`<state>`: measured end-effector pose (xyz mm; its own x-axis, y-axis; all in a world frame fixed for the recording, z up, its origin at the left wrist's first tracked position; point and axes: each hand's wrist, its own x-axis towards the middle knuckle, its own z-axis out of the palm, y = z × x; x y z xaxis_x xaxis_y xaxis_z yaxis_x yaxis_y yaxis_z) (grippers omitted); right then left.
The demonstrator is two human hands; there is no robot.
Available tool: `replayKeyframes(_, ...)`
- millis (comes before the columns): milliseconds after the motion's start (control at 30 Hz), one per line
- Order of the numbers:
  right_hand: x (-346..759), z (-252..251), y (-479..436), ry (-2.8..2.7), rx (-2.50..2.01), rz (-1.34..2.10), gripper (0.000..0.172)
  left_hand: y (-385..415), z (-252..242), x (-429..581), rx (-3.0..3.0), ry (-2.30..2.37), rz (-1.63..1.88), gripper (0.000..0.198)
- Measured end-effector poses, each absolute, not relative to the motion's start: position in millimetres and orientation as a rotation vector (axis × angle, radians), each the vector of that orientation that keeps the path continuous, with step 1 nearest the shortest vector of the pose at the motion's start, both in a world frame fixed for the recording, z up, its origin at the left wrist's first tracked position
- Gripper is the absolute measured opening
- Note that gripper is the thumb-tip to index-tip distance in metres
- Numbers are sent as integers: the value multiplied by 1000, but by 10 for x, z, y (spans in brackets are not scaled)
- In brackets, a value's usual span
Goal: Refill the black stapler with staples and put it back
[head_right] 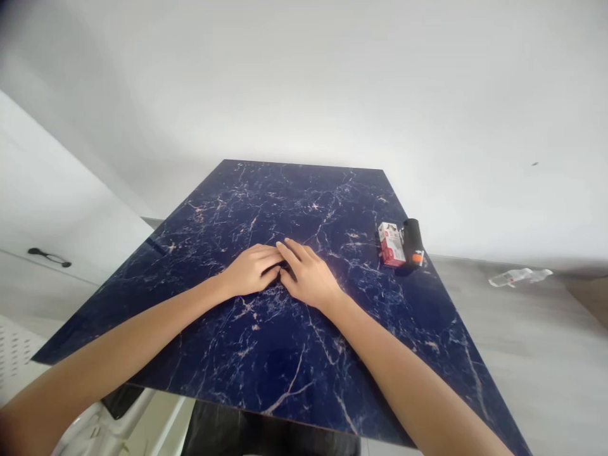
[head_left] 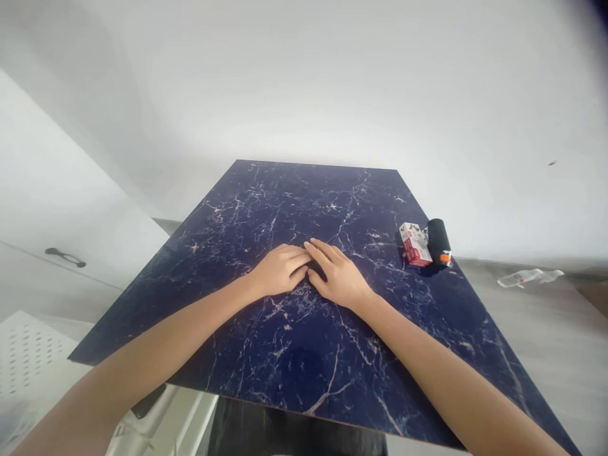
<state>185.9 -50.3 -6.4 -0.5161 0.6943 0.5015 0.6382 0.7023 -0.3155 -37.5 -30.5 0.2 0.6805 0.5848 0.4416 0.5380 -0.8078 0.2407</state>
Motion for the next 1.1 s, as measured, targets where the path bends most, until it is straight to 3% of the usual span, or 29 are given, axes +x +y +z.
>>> replayKeyframes(167, 1880, -93, -474, -2370, -934, 215, 48, -308, 4, -343, 2789, 924, 639, 29)
replayKeyframes(633, 1841, -95, -447, -2350, -1033, 184, 41, -148, -37, -224, 2844, 915, 673, 24)
replayKeyframes(1100, 1885, -105, -428, -2328, -998, 237, 47, -121, -55, -254, 2845, 854, 667, 24)
